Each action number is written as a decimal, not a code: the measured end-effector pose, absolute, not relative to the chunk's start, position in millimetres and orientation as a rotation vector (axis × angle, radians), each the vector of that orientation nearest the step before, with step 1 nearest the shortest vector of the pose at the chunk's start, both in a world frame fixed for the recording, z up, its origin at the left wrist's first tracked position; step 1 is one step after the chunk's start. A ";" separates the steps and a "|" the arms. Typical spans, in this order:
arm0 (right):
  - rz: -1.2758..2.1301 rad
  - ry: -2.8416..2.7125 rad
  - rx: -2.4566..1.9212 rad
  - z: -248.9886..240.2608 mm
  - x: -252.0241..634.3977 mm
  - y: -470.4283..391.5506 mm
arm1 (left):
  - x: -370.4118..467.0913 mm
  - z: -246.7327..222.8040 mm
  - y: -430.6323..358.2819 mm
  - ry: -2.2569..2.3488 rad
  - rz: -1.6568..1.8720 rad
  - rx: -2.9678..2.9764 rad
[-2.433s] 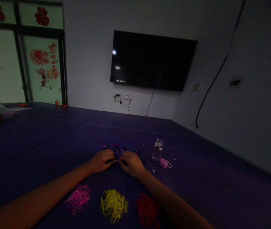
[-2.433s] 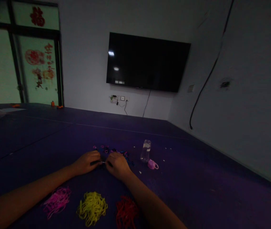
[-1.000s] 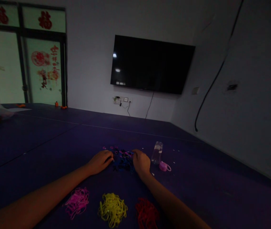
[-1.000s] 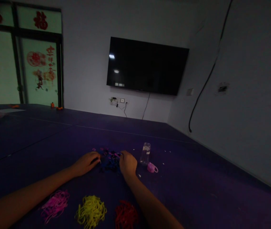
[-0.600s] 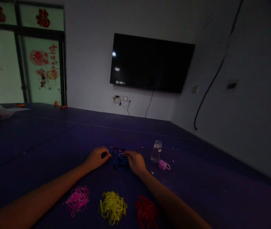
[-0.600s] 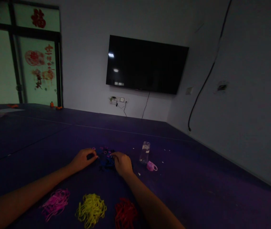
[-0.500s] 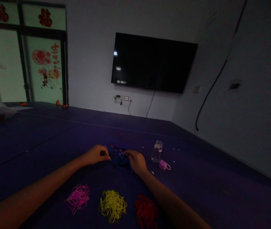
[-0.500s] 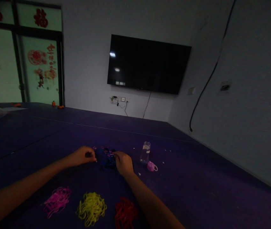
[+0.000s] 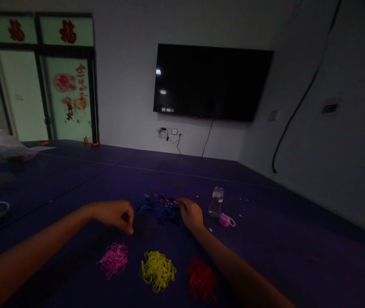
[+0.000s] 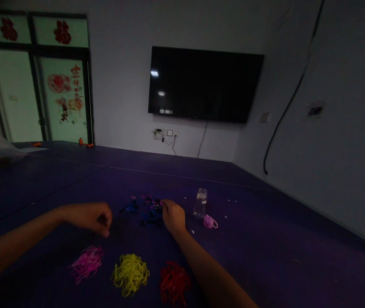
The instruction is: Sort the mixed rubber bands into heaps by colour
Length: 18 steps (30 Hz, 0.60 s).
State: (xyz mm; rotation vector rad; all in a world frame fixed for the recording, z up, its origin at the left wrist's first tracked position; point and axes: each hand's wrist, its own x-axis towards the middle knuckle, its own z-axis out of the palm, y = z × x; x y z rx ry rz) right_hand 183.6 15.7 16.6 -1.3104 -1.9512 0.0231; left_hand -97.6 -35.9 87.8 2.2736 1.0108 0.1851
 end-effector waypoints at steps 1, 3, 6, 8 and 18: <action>0.021 -1.938 -1.324 16.5 183.9 15.8 | -93.8 85.7 -26.9 1.057 0.320 2.326; 0.014 -1.933 -1.335 16.4 183.9 15.8 | -84.4 77.6 -5.9 1.187 0.640 2.404; -0.005 -1.967 -1.324 16.4 183.2 15.3 | -70.8 57.0 27.0 1.338 1.010 2.499; -0.020 -1.991 -1.318 16.2 182.5 15.1 | -65.5 41.3 45.6 1.497 1.130 2.543; -0.032 -2.091 -1.408 18.8 179.4 13.8 | -72.7 8.3 75.8 1.587 0.949 2.532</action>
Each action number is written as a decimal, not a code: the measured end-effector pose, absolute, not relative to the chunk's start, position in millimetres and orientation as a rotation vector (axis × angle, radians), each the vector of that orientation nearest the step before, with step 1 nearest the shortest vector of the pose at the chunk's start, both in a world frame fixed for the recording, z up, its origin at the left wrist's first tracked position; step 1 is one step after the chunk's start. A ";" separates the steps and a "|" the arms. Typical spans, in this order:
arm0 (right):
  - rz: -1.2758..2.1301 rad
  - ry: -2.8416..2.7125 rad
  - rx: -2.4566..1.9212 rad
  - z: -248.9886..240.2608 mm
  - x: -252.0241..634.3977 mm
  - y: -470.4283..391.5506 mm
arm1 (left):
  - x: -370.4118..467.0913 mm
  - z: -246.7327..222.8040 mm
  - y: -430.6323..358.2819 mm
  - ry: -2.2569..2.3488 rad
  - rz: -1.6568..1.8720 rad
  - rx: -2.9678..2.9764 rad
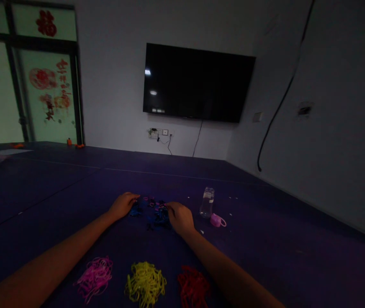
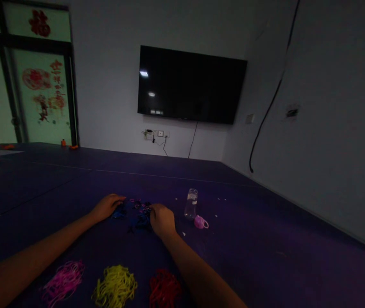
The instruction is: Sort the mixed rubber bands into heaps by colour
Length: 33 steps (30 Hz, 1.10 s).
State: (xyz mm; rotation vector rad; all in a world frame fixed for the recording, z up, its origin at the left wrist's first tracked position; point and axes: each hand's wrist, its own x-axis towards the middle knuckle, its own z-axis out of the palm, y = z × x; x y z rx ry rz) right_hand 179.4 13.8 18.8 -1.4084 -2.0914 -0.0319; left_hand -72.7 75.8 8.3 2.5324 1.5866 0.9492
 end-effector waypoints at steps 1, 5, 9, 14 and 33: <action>-0.040 -2.111 -1.411 19.3 178.8 13.1 | -73.1 8.0 76.3 1.593 0.945 2.521; -0.075 -2.163 -1.399 21.1 176.8 10.0 | -72.8 7.6 76.3 1.587 0.963 2.520; -0.075 -2.180 -1.402 22.8 176.3 8.2 | -72.7 6.3 74.0 1.563 0.997 2.524; -0.079 -2.204 -1.424 23.3 175.9 8.6 | -70.6 8.4 81.1 1.481 1.051 2.496; -0.060 -2.245 -1.375 24.5 171.8 6.9 | -47.0 22.0 121.7 1.156 0.554 2.850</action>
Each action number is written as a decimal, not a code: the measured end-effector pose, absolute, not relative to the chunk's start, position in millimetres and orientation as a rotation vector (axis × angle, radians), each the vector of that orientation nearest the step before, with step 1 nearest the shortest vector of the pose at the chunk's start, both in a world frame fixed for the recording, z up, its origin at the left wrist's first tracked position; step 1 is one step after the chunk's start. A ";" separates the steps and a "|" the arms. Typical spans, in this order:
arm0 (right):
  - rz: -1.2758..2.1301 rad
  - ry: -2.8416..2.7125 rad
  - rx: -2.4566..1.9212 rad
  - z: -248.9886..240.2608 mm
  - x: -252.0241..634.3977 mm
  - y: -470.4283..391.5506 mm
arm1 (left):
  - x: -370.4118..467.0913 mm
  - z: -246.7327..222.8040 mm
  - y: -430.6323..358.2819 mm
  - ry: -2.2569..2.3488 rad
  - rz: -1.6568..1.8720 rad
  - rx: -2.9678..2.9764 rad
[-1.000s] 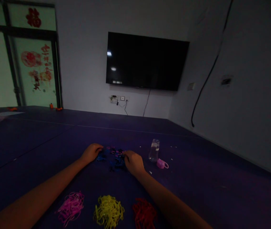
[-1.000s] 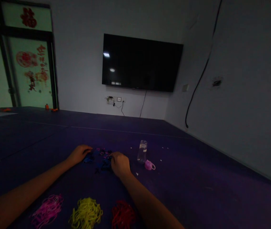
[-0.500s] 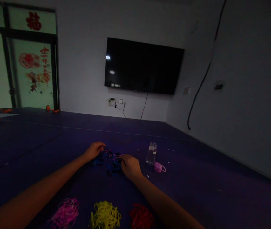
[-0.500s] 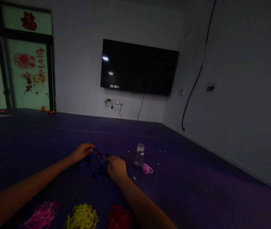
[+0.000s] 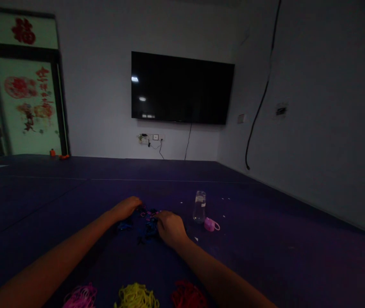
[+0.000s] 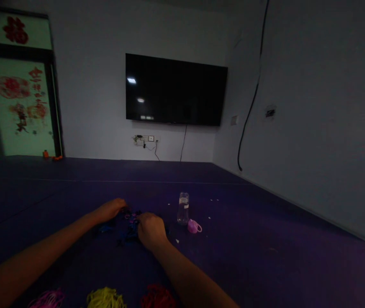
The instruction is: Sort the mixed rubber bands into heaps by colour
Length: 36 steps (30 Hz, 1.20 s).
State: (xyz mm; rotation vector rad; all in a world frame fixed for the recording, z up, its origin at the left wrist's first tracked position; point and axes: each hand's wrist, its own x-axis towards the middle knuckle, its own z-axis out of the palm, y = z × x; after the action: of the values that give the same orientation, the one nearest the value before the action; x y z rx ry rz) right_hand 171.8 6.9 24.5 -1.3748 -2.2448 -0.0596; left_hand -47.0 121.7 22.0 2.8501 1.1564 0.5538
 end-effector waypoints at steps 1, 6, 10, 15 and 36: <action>-0.057 -2.246 -1.369 24.6 171.6 6.8 | -46.1 21.6 121.9 1.155 0.552 2.859; -0.057 -2.253 -1.364 24.1 171.0 6.8 | -34.1 23.5 131.3 1.190 0.578 2.865; -0.072 -2.266 -1.358 25.0 171.1 6.0 | -23.3 27.8 138.5 1.209 0.535 2.885; -0.101 -2.289 -1.363 26.3 170.3 5.5 | -17.5 32.7 136.6 1.227 0.379 2.957; -0.111 -2.310 -1.385 28.4 173.9 1.4 | -50.4 90.9 36.9 1.242 0.167 2.955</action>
State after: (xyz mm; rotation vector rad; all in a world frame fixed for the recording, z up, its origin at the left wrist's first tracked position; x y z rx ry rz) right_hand 173.9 1.4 28.4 -1.3847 -2.3098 -0.1113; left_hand -50.4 36.9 90.9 2.9546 1.2420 0.1672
